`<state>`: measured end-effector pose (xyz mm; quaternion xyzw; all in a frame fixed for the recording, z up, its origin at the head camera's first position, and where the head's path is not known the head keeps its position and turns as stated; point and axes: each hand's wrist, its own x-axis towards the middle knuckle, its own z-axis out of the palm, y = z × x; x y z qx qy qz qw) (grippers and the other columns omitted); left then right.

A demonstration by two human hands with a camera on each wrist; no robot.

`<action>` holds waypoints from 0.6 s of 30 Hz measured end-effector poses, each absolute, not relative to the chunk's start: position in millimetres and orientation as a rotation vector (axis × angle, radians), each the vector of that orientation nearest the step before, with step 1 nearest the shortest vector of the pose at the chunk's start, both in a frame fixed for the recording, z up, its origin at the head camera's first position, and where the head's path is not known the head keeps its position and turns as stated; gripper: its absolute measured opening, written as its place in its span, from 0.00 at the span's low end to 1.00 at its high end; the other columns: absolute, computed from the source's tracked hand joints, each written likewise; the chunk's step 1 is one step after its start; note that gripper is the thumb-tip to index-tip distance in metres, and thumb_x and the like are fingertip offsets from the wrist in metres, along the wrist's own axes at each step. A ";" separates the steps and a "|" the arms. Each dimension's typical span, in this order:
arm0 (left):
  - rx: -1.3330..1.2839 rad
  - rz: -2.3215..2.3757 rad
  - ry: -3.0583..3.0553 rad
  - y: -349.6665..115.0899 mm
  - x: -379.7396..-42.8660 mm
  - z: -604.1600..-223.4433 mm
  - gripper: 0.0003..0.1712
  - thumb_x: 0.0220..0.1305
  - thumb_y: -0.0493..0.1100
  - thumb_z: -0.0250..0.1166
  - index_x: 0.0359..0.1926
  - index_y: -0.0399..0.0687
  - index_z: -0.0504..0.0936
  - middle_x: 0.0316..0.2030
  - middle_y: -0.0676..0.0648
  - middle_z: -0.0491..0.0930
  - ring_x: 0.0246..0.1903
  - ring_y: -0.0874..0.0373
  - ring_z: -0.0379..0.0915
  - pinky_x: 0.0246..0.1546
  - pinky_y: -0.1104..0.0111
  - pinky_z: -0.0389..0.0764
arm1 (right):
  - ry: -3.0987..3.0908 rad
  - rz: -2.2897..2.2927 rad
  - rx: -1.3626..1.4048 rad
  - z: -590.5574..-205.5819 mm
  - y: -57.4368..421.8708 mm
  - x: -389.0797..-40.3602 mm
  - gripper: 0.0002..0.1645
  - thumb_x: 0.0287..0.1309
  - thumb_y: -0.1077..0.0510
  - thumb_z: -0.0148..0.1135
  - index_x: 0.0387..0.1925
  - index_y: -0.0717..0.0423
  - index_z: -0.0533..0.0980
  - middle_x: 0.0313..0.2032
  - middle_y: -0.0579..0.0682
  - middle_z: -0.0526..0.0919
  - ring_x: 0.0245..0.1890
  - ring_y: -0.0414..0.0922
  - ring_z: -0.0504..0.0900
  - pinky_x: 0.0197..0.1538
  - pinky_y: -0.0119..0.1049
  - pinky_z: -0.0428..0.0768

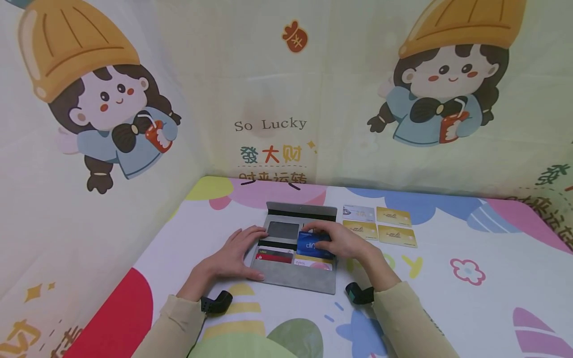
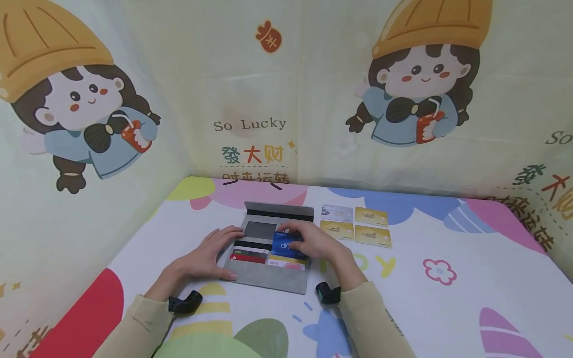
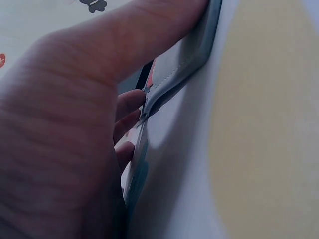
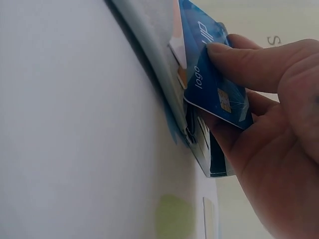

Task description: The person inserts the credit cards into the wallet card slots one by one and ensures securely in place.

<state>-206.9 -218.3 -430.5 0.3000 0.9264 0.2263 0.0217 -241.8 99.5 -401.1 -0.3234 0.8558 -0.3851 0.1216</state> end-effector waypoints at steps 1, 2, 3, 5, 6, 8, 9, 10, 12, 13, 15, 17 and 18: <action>0.932 0.702 2.872 -218.4 -207.1 -430.8 0.58 0.37 0.76 0.65 0.67 0.53 0.61 0.67 0.52 0.55 0.66 0.59 0.46 0.66 0.53 0.39 | 2.494 -1.122 -0.950 -401.2 99.3 -241.9 0.26 0.59 0.64 0.60 0.56 0.41 0.72 0.53 0.45 0.74 0.49 0.47 0.72 0.56 0.49 0.71; 0.933 0.704 2.874 -218.5 -207.3 -431.1 0.58 0.37 0.75 0.66 0.67 0.53 0.61 0.67 0.52 0.55 0.66 0.59 0.46 0.66 0.53 0.39 | 2.487 -1.122 -0.963 -401.5 99.1 -242.1 0.25 0.59 0.65 0.60 0.56 0.42 0.72 0.53 0.45 0.74 0.49 0.46 0.72 0.56 0.49 0.70; 0.928 0.698 2.876 -218.4 -207.4 -431.3 0.58 0.37 0.76 0.65 0.67 0.53 0.61 0.67 0.52 0.55 0.66 0.60 0.46 0.66 0.53 0.38 | 2.482 -1.120 -0.973 -402.0 99.0 -242.3 0.25 0.59 0.65 0.60 0.56 0.42 0.72 0.53 0.44 0.74 0.49 0.46 0.72 0.56 0.49 0.70; 0.922 0.700 2.876 -218.5 -207.4 -431.7 0.58 0.36 0.76 0.66 0.67 0.53 0.61 0.67 0.53 0.55 0.66 0.60 0.46 0.66 0.53 0.38 | 2.477 -1.112 -0.996 -402.6 98.6 -242.4 0.25 0.59 0.64 0.60 0.57 0.43 0.72 0.54 0.44 0.74 0.49 0.46 0.72 0.57 0.48 0.70; 0.918 0.700 2.875 -218.6 -207.3 -431.9 0.58 0.36 0.76 0.66 0.67 0.54 0.61 0.67 0.53 0.55 0.66 0.60 0.46 0.66 0.53 0.38 | 2.476 -1.107 -1.003 -402.9 98.3 -242.3 0.25 0.59 0.64 0.60 0.57 0.43 0.72 0.54 0.44 0.74 0.49 0.46 0.72 0.57 0.48 0.70; 0.911 0.701 2.873 -218.7 -207.1 -431.9 0.58 0.36 0.75 0.66 0.67 0.54 0.61 0.67 0.53 0.55 0.66 0.60 0.46 0.66 0.53 0.37 | 2.486 -1.093 -1.008 -403.1 97.9 -241.7 0.25 0.59 0.64 0.60 0.57 0.44 0.72 0.54 0.45 0.74 0.49 0.46 0.72 0.57 0.48 0.70; 0.908 0.698 2.872 -218.7 -206.9 -431.9 0.58 0.36 0.75 0.66 0.67 0.54 0.61 0.67 0.53 0.55 0.66 0.60 0.46 0.66 0.54 0.37 | 2.491 -1.086 -1.005 -402.9 97.7 -241.3 0.25 0.59 0.64 0.60 0.57 0.43 0.72 0.54 0.44 0.74 0.49 0.46 0.72 0.56 0.48 0.70; 0.907 0.698 2.871 -218.7 -206.8 -431.9 0.58 0.36 0.75 0.66 0.67 0.54 0.61 0.67 0.53 0.55 0.66 0.60 0.46 0.66 0.53 0.38 | 2.496 -1.081 -1.006 -402.9 97.5 -241.0 0.25 0.59 0.64 0.60 0.57 0.44 0.72 0.54 0.45 0.74 0.48 0.46 0.72 0.56 0.48 0.70; 0.904 0.695 2.871 -218.6 -206.5 -431.7 0.58 0.36 0.75 0.66 0.67 0.54 0.61 0.67 0.53 0.55 0.66 0.60 0.45 0.66 0.54 0.38 | 2.511 -1.068 -1.003 -402.9 97.2 -240.5 0.25 0.58 0.64 0.61 0.56 0.43 0.72 0.53 0.44 0.74 0.48 0.45 0.73 0.56 0.47 0.71; 0.905 0.693 2.870 -218.6 -206.4 -431.6 0.58 0.36 0.75 0.66 0.67 0.54 0.61 0.67 0.53 0.55 0.66 0.60 0.45 0.66 0.54 0.38 | 2.518 -1.067 -0.997 -402.7 97.1 -240.3 0.25 0.58 0.64 0.61 0.56 0.43 0.73 0.53 0.44 0.75 0.47 0.45 0.73 0.56 0.47 0.71; 0.906 0.690 2.870 -218.5 -206.4 -431.7 0.58 0.36 0.75 0.66 0.67 0.54 0.61 0.67 0.53 0.55 0.66 0.60 0.45 0.66 0.54 0.38 | 2.532 -1.065 -0.980 -402.5 97.2 -239.9 0.25 0.58 0.64 0.62 0.55 0.43 0.73 0.52 0.43 0.75 0.46 0.44 0.73 0.55 0.46 0.71; 0.909 0.690 2.870 -218.3 -206.3 -431.6 0.58 0.36 0.75 0.66 0.67 0.54 0.61 0.67 0.53 0.55 0.66 0.60 0.45 0.66 0.54 0.38 | 2.548 -1.064 -0.950 -402.6 97.6 -240.0 0.24 0.57 0.63 0.62 0.55 0.41 0.74 0.51 0.42 0.76 0.45 0.43 0.73 0.55 0.45 0.72; 0.910 0.689 2.870 -218.2 -206.3 -431.6 0.58 0.36 0.75 0.66 0.67 0.54 0.61 0.67 0.53 0.55 0.66 0.60 0.45 0.66 0.54 0.38 | 2.556 -1.065 -0.938 -402.6 97.8 -239.9 0.24 0.57 0.63 0.63 0.54 0.41 0.74 0.51 0.42 0.76 0.45 0.43 0.73 0.55 0.45 0.72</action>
